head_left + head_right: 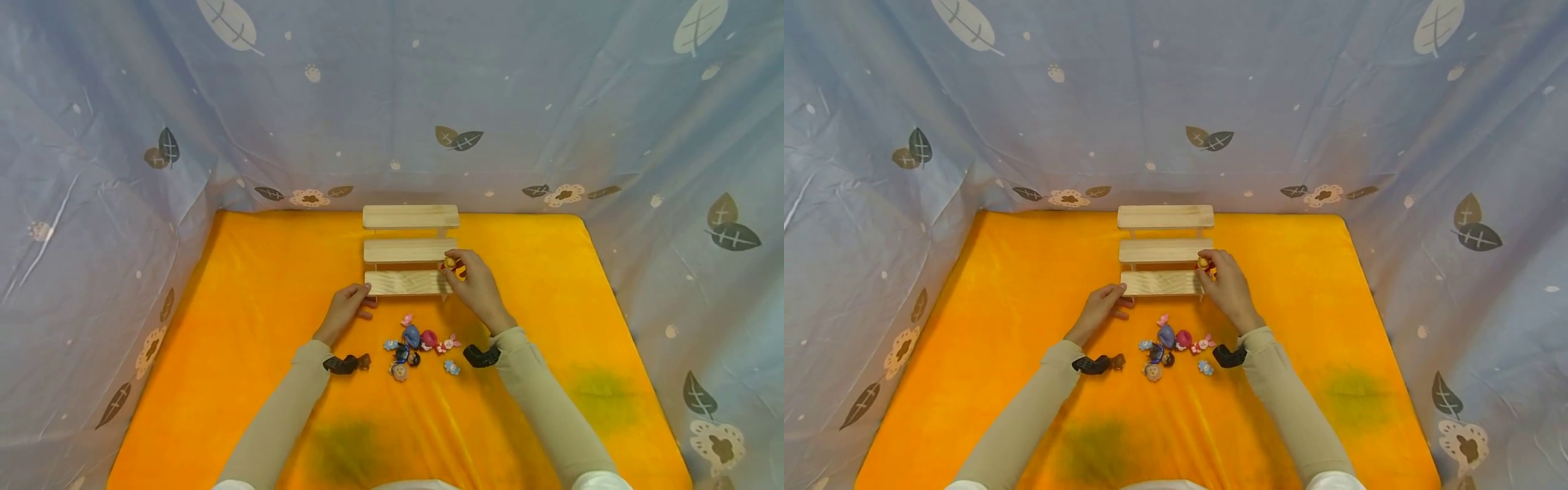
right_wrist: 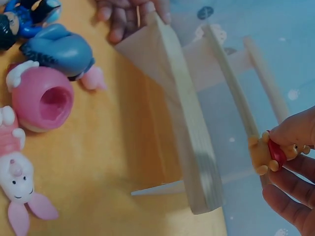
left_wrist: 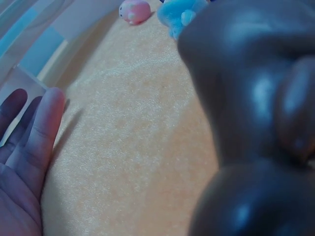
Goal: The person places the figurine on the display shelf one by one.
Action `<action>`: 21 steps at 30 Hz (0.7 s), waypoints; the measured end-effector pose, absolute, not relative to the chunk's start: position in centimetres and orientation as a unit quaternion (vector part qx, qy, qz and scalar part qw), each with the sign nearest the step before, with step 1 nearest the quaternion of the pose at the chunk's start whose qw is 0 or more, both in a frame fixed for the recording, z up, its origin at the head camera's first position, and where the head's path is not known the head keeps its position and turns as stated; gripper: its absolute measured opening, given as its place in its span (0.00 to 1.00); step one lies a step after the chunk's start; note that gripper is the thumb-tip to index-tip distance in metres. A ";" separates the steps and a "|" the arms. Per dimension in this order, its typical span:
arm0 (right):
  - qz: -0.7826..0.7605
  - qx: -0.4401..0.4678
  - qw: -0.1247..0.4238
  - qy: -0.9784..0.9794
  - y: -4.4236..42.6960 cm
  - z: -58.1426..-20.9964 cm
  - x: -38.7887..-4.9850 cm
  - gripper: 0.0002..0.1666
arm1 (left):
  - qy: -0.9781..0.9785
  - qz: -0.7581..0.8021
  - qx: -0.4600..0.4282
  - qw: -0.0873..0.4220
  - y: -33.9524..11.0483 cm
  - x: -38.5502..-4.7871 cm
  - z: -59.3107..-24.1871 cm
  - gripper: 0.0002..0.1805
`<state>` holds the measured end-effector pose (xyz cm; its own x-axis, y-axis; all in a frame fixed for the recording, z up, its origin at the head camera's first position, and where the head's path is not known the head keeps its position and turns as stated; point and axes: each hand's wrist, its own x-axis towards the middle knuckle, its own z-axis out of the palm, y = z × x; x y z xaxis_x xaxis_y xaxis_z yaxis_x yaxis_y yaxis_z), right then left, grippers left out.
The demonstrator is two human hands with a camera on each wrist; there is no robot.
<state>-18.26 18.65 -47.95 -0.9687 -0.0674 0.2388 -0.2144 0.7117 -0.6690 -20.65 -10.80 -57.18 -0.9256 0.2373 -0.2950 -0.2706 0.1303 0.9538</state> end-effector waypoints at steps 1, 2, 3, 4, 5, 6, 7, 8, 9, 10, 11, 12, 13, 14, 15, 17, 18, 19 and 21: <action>0.371 0.076 0.097 -0.920 18.7 -48.0 -18.3 0.21 | 0.727 0.659 -0.011 0.193 -10.8 -20.7 -57.2 0.27; 0.370 0.077 0.097 -0.921 18.7 -48.1 -18.3 0.21 | 0.728 0.658 -0.011 0.193 -10.8 -20.7 -57.2 0.27; 0.369 0.077 0.097 -0.921 18.7 -48.1 -18.3 0.21 | 0.728 0.657 -0.011 0.193 -10.8 -20.7 -57.2 0.27; 0.366 0.078 0.099 -0.922 18.7 -48.2 -18.3 0.21 | 0.729 0.657 -0.010 0.193 -10.9 -20.7 -57.2 0.28; 0.364 0.077 0.101 -0.923 18.7 -48.3 -18.3 0.20 | 0.730 0.656 -0.010 0.193 -10.9 -20.7 -57.3 0.28; 0.362 0.077 0.103 -0.923 18.7 -48.4 -18.3 0.20 | 0.730 0.655 -0.009 0.193 -10.9 -20.7 -57.3 0.29; 0.361 0.077 0.105 -0.924 18.7 -48.5 -18.3 0.20 | 0.731 0.655 -0.009 0.194 -10.9 -20.7 -57.3 0.29; 0.359 0.077 0.105 -0.924 18.7 -48.6 -18.3 0.20 | 0.732 0.653 -0.009 0.193 -11.0 -20.6 -57.3 0.29; 0.359 0.078 0.106 -0.924 18.6 -48.8 -18.3 0.20 | 0.733 0.652 -0.011 0.193 -11.0 -20.6 -57.3 0.29; 0.360 0.078 0.106 -0.924 18.6 -48.9 -18.3 0.20 | 0.734 0.652 -0.013 0.192 -11.0 -20.6 -57.4 0.29; 0.361 0.079 0.105 -0.923 18.5 -48.9 -18.3 0.20 | 0.734 0.652 -0.015 0.190 -11.1 -20.5 -57.4 0.28; 0.361 0.079 0.105 -0.923 18.4 -49.0 -18.2 0.20 | 0.734 0.652 -0.017 0.189 -11.1 -20.5 -57.3 0.28; 0.362 0.078 0.105 -0.923 18.4 -49.1 -18.2 0.20 | 0.733 0.653 -0.017 0.189 -11.1 -20.5 -57.3 0.28; 0.362 0.077 0.106 -0.923 18.3 -49.2 -18.1 0.20 | 0.732 0.655 -0.016 0.189 -11.1 -20.4 -57.3 0.27; 0.362 0.075 0.107 -0.923 18.3 -49.2 -18.1 0.20 | 0.730 0.656 -0.016 0.189 -11.1 -20.4 -57.3 0.27; 0.361 0.070 0.109 -0.924 18.4 -49.3 -17.9 0.20 | 0.729 0.658 -0.010 0.189 -11.0 -20.4 -57.2 0.28; 0.360 0.068 0.109 -0.924 18.4 -49.4 -17.9 0.20 | 0.729 0.658 -0.008 0.190 -10.9 -20.4 -57.2 0.29; 0.359 0.067 0.110 -0.925 18.4 -49.4 -17.8 0.20 | 0.729 0.658 -0.007 0.189 -10.9 -20.4 -57.2 0.29; 0.355 0.066 0.111 -0.926 18.5 -49.5 -17.7 0.20 | 0.731 0.657 -0.008 0.186 -10.8 -20.5 -57.2 0.29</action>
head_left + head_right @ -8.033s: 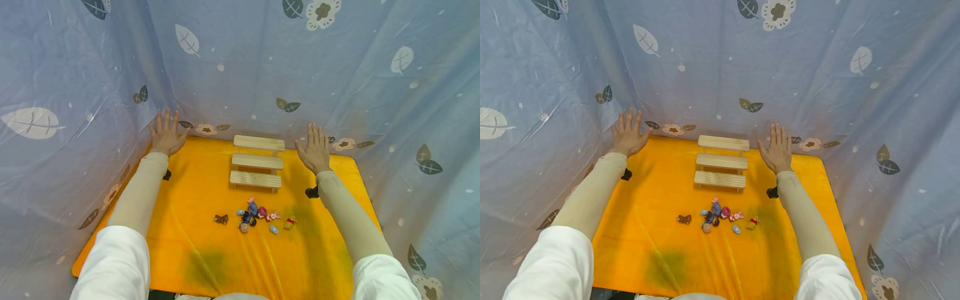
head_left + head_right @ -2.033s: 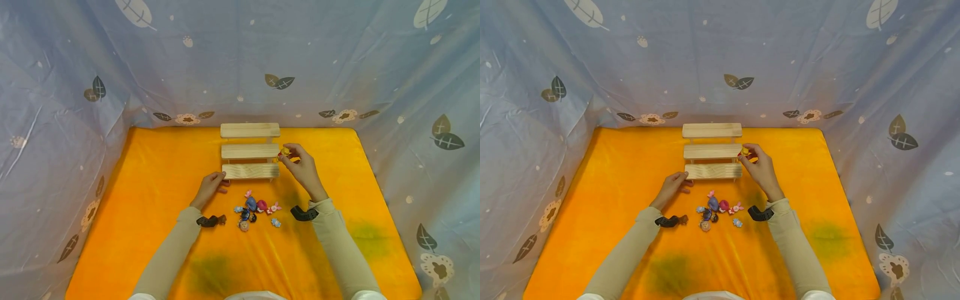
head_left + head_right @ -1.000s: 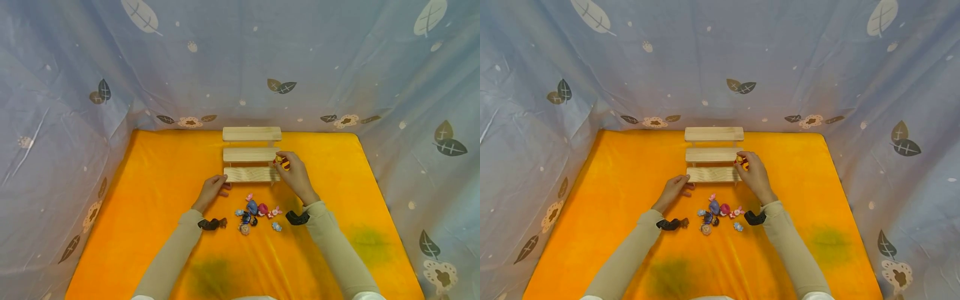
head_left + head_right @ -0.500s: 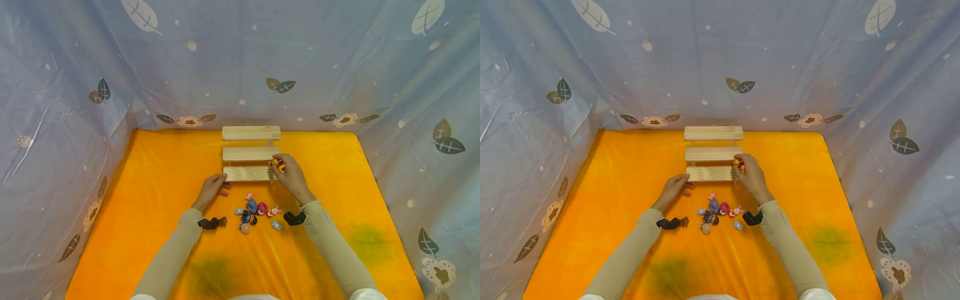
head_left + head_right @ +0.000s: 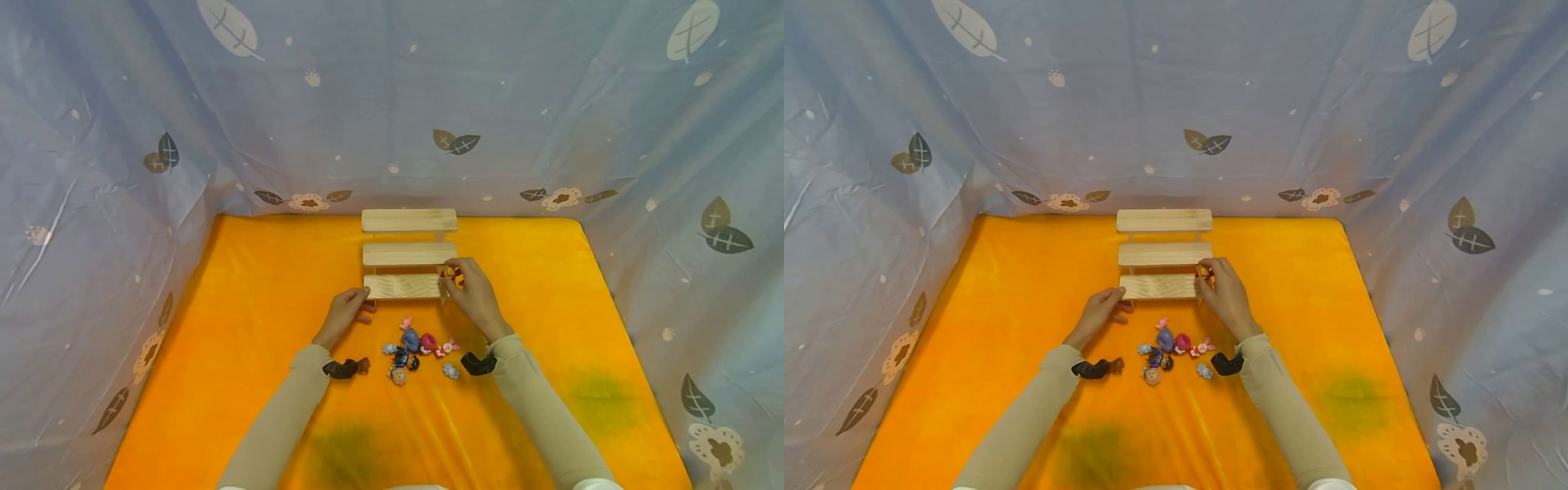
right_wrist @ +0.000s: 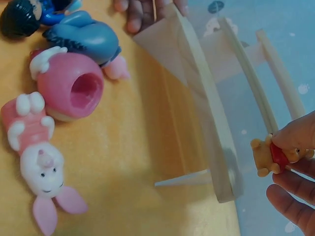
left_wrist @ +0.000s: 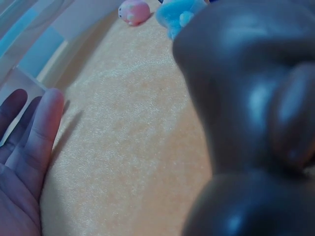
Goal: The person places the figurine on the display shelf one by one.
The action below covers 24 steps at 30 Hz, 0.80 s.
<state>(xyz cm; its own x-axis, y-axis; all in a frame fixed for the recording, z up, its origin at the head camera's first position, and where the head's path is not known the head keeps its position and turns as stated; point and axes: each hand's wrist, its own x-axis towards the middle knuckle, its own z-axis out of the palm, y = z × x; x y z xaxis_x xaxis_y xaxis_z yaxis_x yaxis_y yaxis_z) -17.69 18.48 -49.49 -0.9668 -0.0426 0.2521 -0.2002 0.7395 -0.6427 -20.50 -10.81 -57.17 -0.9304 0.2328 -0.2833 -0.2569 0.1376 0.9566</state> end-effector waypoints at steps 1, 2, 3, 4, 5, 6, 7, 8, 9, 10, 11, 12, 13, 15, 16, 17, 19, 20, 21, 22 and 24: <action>0.353 0.066 0.111 -0.927 18.5 -49.6 -17.6 0.20 | 0.732 0.656 -0.010 0.185 -10.8 -20.5 -57.2 0.29; 0.351 0.066 0.112 -0.927 18.5 -49.6 -17.6 0.20 | 0.732 0.656 -0.011 0.184 -10.8 -20.5 -57.2 0.29; 0.347 0.066 0.113 -0.929 18.6 -49.7 -17.6 0.20 | 0.733 0.655 -0.014 0.183 -10.8 -20.5 -57.2 0.28; 0.345 0.066 0.114 -0.929 18.6 -49.8 -17.5 0.20 | 0.733 0.655 -0.015 0.183 -10.7 -20.5 -57.2 0.28; 0.342 0.066 0.115 -0.930 18.7 -49.8 -17.5 0.20 | 0.733 0.655 -0.016 0.183 -10.7 -20.5 -57.2 0.28; 0.340 0.066 0.117 -0.931 18.7 -49.9 -17.5 0.20 | 0.733 0.655 -0.017 0.184 -10.7 -20.5 -57.2 0.28; 0.338 0.066 0.118 -0.931 18.8 -50.0 -17.5 0.20 | 0.732 0.655 -0.017 0.184 -10.7 -20.5 -57.2 0.28; 0.335 0.065 0.119 -0.932 18.8 -50.1 -17.5 0.20 | 0.731 0.656 -0.018 0.185 -10.7 -20.5 -57.2 0.28; 0.333 0.064 0.119 -0.933 18.9 -50.1 -17.5 0.20 | 0.731 0.657 -0.018 0.185 -10.7 -20.5 -57.2 0.28; 0.331 0.064 0.119 -0.934 18.9 -50.2 -17.5 0.20 | 0.731 0.657 -0.018 0.185 -10.7 -20.5 -57.2 0.28; 0.329 0.063 0.119 -0.935 18.9 -50.2 -17.5 0.20 | 0.730 0.658 -0.017 0.186 -10.7 -20.5 -57.2 0.29; 0.327 0.062 0.120 -0.935 18.9 -50.2 -17.5 0.20 | 0.729 0.658 -0.019 0.191 -10.7 -20.5 -56.7 0.29; 0.325 0.062 0.119 -0.936 19.0 -50.3 -17.5 0.20 | 0.729 0.657 -0.019 0.191 -10.7 -20.4 -56.7 0.29; 0.323 0.063 0.118 -0.937 19.0 -50.3 -17.5 0.20 | 0.731 0.655 -0.019 0.191 -10.7 -20.4 -56.7 0.30; 0.323 0.064 0.118 -0.937 19.0 -50.3 -17.5 0.20 | 0.731 0.654 -0.019 0.192 -10.7 -20.4 -56.7 0.30; 0.324 0.065 0.118 -0.937 19.0 -50.4 -17.5 0.20 | 0.732 0.653 -0.019 0.192 -10.7 -20.4 -56.7 0.30; 0.324 0.068 0.120 -0.936 19.0 -50.5 -17.5 0.20 | 0.735 0.651 -0.019 0.187 -10.6 -20.4 -57.0 0.30; 0.323 0.069 0.121 -0.936 19.0 -50.5 -17.5 0.20 | 0.735 0.652 -0.019 0.187 -10.6 -20.4 -57.0 0.29; 0.322 0.070 0.122 -0.936 18.9 -50.5 -17.5 0.20 | 0.734 0.653 -0.018 0.187 -10.6 -20.4 -57.0 0.29; 0.322 0.071 0.124 -0.936 18.9 -50.6 -17.5 0.20 | 0.733 0.654 -0.018 0.187 -10.6 -20.4 -56.9 0.29; 0.320 0.073 0.127 -0.936 18.9 -50.6 -17.5 0.20 | 0.731 0.656 -0.017 0.185 -10.5 -20.4 -56.9 0.29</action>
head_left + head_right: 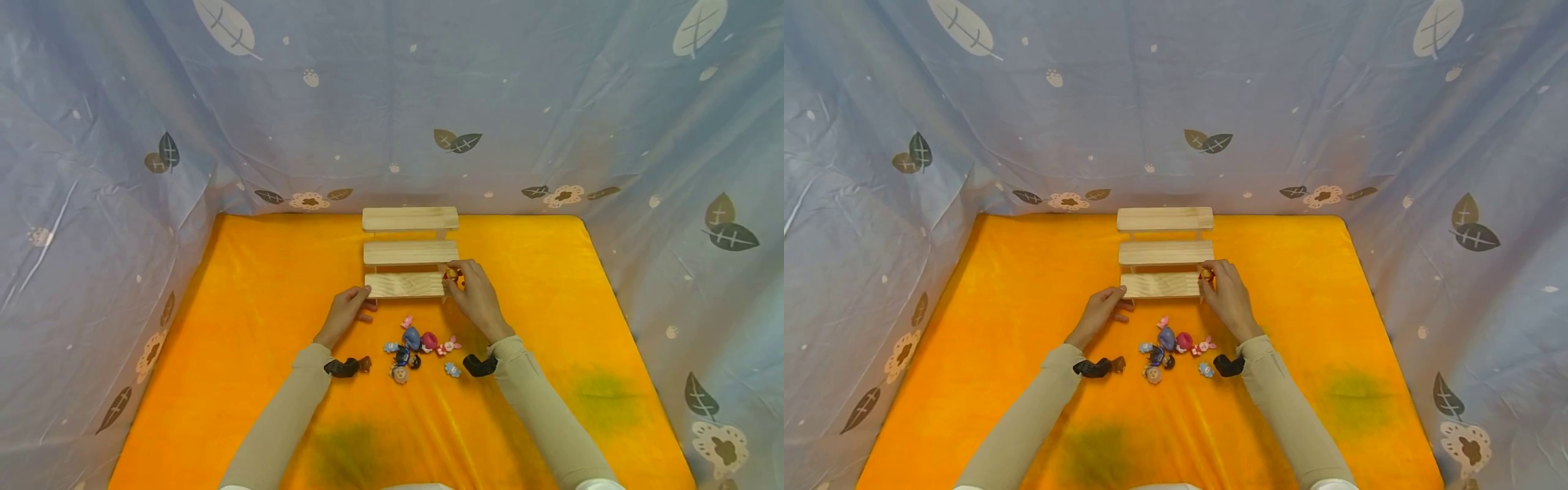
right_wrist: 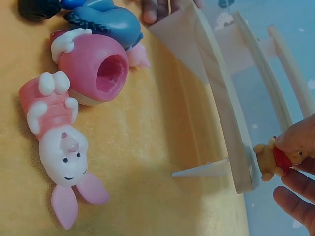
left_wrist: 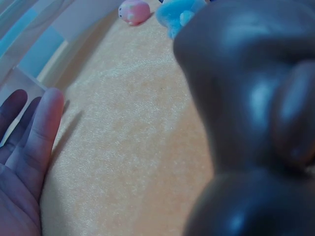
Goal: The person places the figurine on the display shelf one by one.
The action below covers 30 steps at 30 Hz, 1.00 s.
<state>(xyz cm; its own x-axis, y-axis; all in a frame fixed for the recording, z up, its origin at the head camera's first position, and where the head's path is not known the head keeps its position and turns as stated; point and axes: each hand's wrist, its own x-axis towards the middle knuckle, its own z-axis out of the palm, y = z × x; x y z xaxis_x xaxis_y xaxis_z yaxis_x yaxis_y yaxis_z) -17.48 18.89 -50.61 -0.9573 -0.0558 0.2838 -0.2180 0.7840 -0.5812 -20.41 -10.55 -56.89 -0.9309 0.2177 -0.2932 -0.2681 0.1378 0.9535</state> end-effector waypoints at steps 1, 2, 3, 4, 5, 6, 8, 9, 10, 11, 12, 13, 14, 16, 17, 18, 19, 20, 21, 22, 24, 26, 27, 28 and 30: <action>0.320 0.074 0.127 -0.936 18.9 -50.6 -17.5 0.20 | 0.730 0.657 -0.018 0.185 -10.5 -20.4 -56.9 0.29; 0.321 0.075 0.127 -0.936 18.8 -50.6 -17.5 0.20 | 0.729 0.659 -0.018 0.185 -10.5 -20.4 -56.9 0.29; 0.322 0.074 0.126 -0.935 18.8 -50.7 -17.5 0.20 | 0.729 0.659 -0.018 0.184 -10.5 -20.4 -56.9 0.29; 0.324 0.074 0.124 -0.935 18.8 -50.7 -17.5 0.20 | 0.730 0.658 -0.019 0.183 -10.5 -20.5 -57.0 0.29; 0.325 0.074 0.122 -0.935 18.8 -50.7 -17.5 0.20 | 0.730 0.658 -0.020 0.183 -10.5 -20.5 -57.0 0.29; 0.326 0.073 0.121 -0.935 18.7 -50.7 -17.6 0.20 | 0.731 0.657 -0.020 0.183 -10.5 -20.5 -57.0 0.28; 0.326 0.073 0.118 -0.935 18.7 -50.8 -17.6 0.21 | 0.731 0.657 -0.019 0.183 -10.5 -20.5 -57.1 0.28; 0.326 0.072 0.117 -0.935 18.7 -50.8 -17.6 0.21 | 0.732 0.656 -0.019 0.183 -10.5 -20.5 -57.1 0.28; 0.325 0.072 0.116 -0.936 18.6 -50.8 -17.6 0.21 | 0.732 0.656 -0.019 0.183 -10.5 -20.5 -57.1 0.28; 0.325 0.072 0.116 -0.936 18.6 -50.8 -17.6 0.20 | 0.732 0.656 -0.019 0.184 -10.5 -20.5 -57.1 0.28; 0.325 0.072 0.116 -0.936 18.6 -50.8 -17.6 0.20 | 0.731 0.656 -0.018 0.184 -10.5 -20.6 -57.1 0.28; 0.325 0.072 0.115 -0.936 18.6 -50.8 -17.6 0.20 | 0.731 0.657 -0.018 0.184 -10.5 -20.6 -57.1 0.28; 0.325 0.072 0.115 -0.936 18.6 -50.8 -17.6 0.20 | 0.731 0.657 -0.018 0.185 -10.5 -20.6 -57.1 0.28; 0.327 0.071 0.115 -0.935 18.6 -50.9 -17.6 0.20 | 0.730 0.658 -0.018 0.185 -10.6 -20.6 -57.2 0.28; 0.328 0.071 0.114 -0.935 18.6 -50.9 -17.6 0.20 | 0.730 0.658 -0.017 0.186 -10.6 -20.6 -57.2 0.28; 0.328 0.070 0.113 -0.935 18.6 -50.9 -17.6 0.20 | 0.730 0.658 -0.016 0.186 -10.6 -20.6 -57.2 0.28; 0.329 0.069 0.112 -0.935 18.6 -50.9 -17.6 0.20 | 0.731 0.657 -0.015 0.186 -10.6 -20.6 -57.2 0.28; 0.329 0.069 0.111 -0.935 18.6 -50.9 -17.6 0.20 | 0.731 0.656 -0.014 0.185 -10.6 -20.6 -57.2 0.28; 0.328 0.068 0.110 -0.936 18.6 -50.9 -17.6 0.21 | 0.732 0.655 -0.013 0.186 -10.6 -20.6 -57.2 0.28; 0.328 0.068 0.108 -0.936 18.6 -50.9 -17.6 0.21 | 0.733 0.655 -0.013 0.186 -10.6 -20.6 -57.2 0.28; 0.327 0.068 0.106 -0.936 18.6 -50.9 -17.6 0.21 | 0.734 0.653 -0.011 0.186 -10.6 -20.6 -57.2 0.28; 0.328 0.069 0.104 -0.936 18.7 -50.9 -17.6 0.22 | 0.733 0.654 -0.010 0.186 -10.6 -20.6 -57.2 0.28; 0.328 0.070 0.103 -0.936 18.7 -50.9 -17.6 0.22 | 0.733 0.655 -0.009 0.185 -10.6 -20.6 -57.3 0.28; 0.328 0.069 0.101 -0.937 18.7 -50.9 -17.6 0.23 | 0.732 0.655 -0.008 0.184 -10.6 -20.6 -57.3 0.28; 0.329 0.067 0.096 -0.937 18.8 -50.8 -17.5 0.23 | 0.732 0.656 -0.007 0.184 -10.6 -20.6 -57.3 0.29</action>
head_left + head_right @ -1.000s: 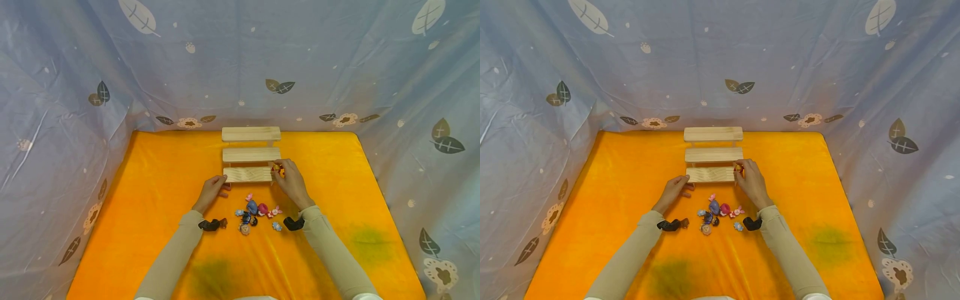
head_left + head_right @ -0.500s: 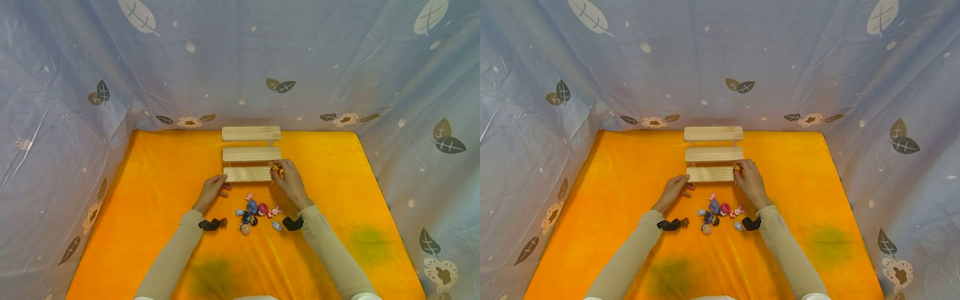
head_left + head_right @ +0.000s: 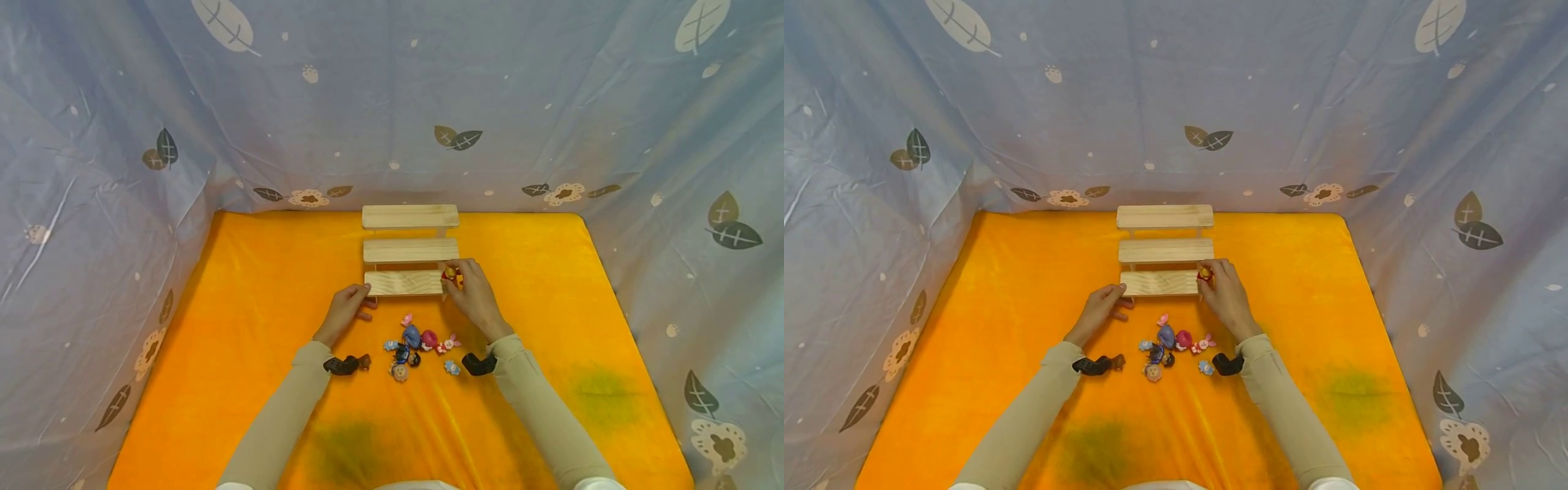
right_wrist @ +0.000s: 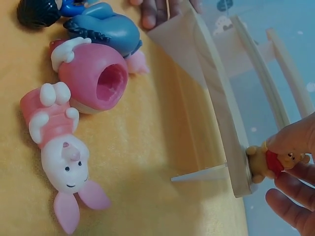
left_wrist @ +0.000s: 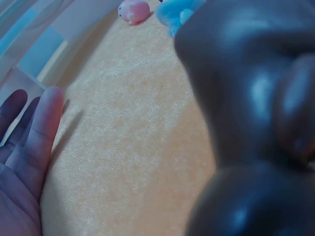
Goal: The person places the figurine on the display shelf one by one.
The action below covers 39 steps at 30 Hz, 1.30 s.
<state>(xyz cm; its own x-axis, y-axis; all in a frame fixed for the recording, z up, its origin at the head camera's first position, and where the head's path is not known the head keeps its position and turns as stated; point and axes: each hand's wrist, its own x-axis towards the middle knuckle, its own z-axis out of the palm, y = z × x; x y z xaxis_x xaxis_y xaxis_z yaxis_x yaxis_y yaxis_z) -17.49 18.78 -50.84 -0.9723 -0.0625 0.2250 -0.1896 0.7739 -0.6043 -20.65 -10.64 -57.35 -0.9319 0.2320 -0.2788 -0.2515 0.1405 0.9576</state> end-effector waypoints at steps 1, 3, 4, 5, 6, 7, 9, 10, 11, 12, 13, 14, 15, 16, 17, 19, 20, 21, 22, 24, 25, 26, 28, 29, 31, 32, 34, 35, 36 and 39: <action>0.331 0.065 0.094 -0.937 18.8 -50.8 -17.5 0.23 | 0.732 0.655 -0.006 0.185 -10.6 -20.7 -57.4 0.29; 0.334 0.059 0.088 -0.937 18.9 -50.7 -17.4 0.24 | 0.734 0.654 -0.006 0.186 -10.7 -20.7 -57.4 0.30; 0.336 0.056 0.084 -0.936 18.9 -50.6 -17.4 0.24 | 0.734 0.652 -0.006 0.188 -10.7 -20.7 -57.4 0.30; 0.341 0.053 0.082 -0.935 18.9 -50.5 -17.3 0.24 | 0.735 0.651 -0.006 0.189 -10.7 -20.7 -57.4 0.30; 0.345 0.050 0.080 -0.934 18.9 -50.4 -17.3 0.24 | 0.736 0.650 -0.007 0.190 -10.7 -20.7 -57.4 0.30; 0.350 0.048 0.079 -0.932 18.9 -50.3 -17.2 0.24 | 0.736 0.649 -0.008 0.192 -10.7 -20.7 -57.4 0.30; 0.357 0.045 0.083 -0.929 19.0 -50.1 -17.1 0.24 | 0.735 0.649 -0.009 0.195 -10.8 -20.7 -57.4 0.31; 0.361 0.044 0.089 -0.927 19.1 -49.9 -17.1 0.25 | 0.735 0.649 -0.009 0.196 -10.8 -20.7 -57.4 0.31; 0.365 0.044 0.095 -0.925 19.1 -49.7 -17.0 0.26 | 0.734 0.649 -0.010 0.197 -10.8 -20.7 -57.4 0.31; 0.367 0.044 0.101 -0.923 19.2 -49.5 -16.9 0.27 | 0.734 0.649 -0.011 0.198 -10.8 -20.7 -57.4 0.31; 0.370 0.045 0.107 -0.922 19.2 -49.2 -16.9 0.28 | 0.734 0.649 -0.011 0.198 -10.8 -20.8 -57.4 0.32; 0.373 0.045 0.113 -0.920 19.2 -48.9 -16.8 0.29 | 0.734 0.650 -0.011 0.198 -10.8 -20.7 -57.4 0.32; 0.376 0.046 0.119 -0.918 19.2 -48.6 -16.7 0.30 | 0.734 0.649 -0.012 0.198 -10.8 -20.7 -57.4 0.32; 0.380 0.047 0.124 -0.915 19.2 -48.3 -16.7 0.32 | 0.735 0.649 -0.012 0.198 -10.8 -20.7 -57.3 0.31; 0.384 0.048 0.128 -0.913 19.2 -48.0 -16.6 0.32 | 0.735 0.648 -0.011 0.198 -10.8 -20.7 -57.3 0.31; 0.405 0.053 0.131 -0.903 19.1 -47.4 -16.5 0.32 | 0.736 0.647 -0.010 0.198 -10.8 -20.6 -57.3 0.31; 0.421 0.055 0.129 -0.896 19.1 -47.0 -16.4 0.31 | 0.737 0.647 -0.010 0.198 -10.8 -20.6 -57.3 0.31; 0.438 0.058 0.122 -0.889 19.0 -46.6 -16.2 0.30 | 0.737 0.646 -0.010 0.198 -10.8 -20.6 -57.3 0.31; 0.453 0.059 0.113 -0.882 19.0 -46.3 -16.1 0.29 | 0.738 0.646 -0.010 0.198 -10.8 -20.6 -57.2 0.31; 0.485 0.061 0.092 -0.867 18.9 -45.6 -15.8 0.26 | 0.737 0.646 -0.009 0.197 -10.8 -20.6 -57.3 0.31; 0.496 0.062 0.080 -0.862 18.8 -45.3 -15.6 0.25 | 0.737 0.646 -0.010 0.197 -10.8 -20.6 -57.3 0.31; 0.503 0.062 0.069 -0.860 18.7 -45.0 -15.5 0.23 | 0.736 0.647 -0.011 0.198 -10.8 -20.6 -57.3 0.31; 0.506 0.063 0.055 -0.858 18.6 -44.6 -15.2 0.21 | 0.736 0.648 -0.011 0.199 -10.8 -20.6 -57.3 0.31; 0.509 0.063 0.050 -0.857 18.5 -44.4 -15.1 0.20 | 0.736 0.648 -0.010 0.199 -10.8 -20.6 -57.3 0.30; 0.513 0.065 0.043 -0.855 18.3 -44.1 -14.8 0.18 | 0.736 0.648 -0.008 0.198 -10.8 -20.6 -57.3 0.31; 0.517 0.066 0.041 -0.852 18.2 -44.0 -14.7 0.18 | 0.736 0.647 -0.007 0.197 -10.8 -20.6 -57.2 0.31; 0.526 0.068 0.038 -0.847 18.1 -44.0 -14.5 0.18 | 0.736 0.648 -0.004 0.196 -10.8 -20.6 -57.2 0.31; 0.532 0.070 0.035 -0.843 18.0 -44.1 -14.4 0.18 | 0.736 0.649 -0.004 0.196 -10.8 -20.6 -57.2 0.31; 0.536 0.071 0.033 -0.840 18.0 -44.2 -14.3 0.19 | 0.735 0.649 -0.004 0.196 -10.8 -20.6 -57.2 0.31; 0.542 0.071 0.027 -0.837 17.9 -44.7 -14.0 0.19 | 0.735 0.648 -0.006 0.199 -10.8 -20.6 -57.2 0.31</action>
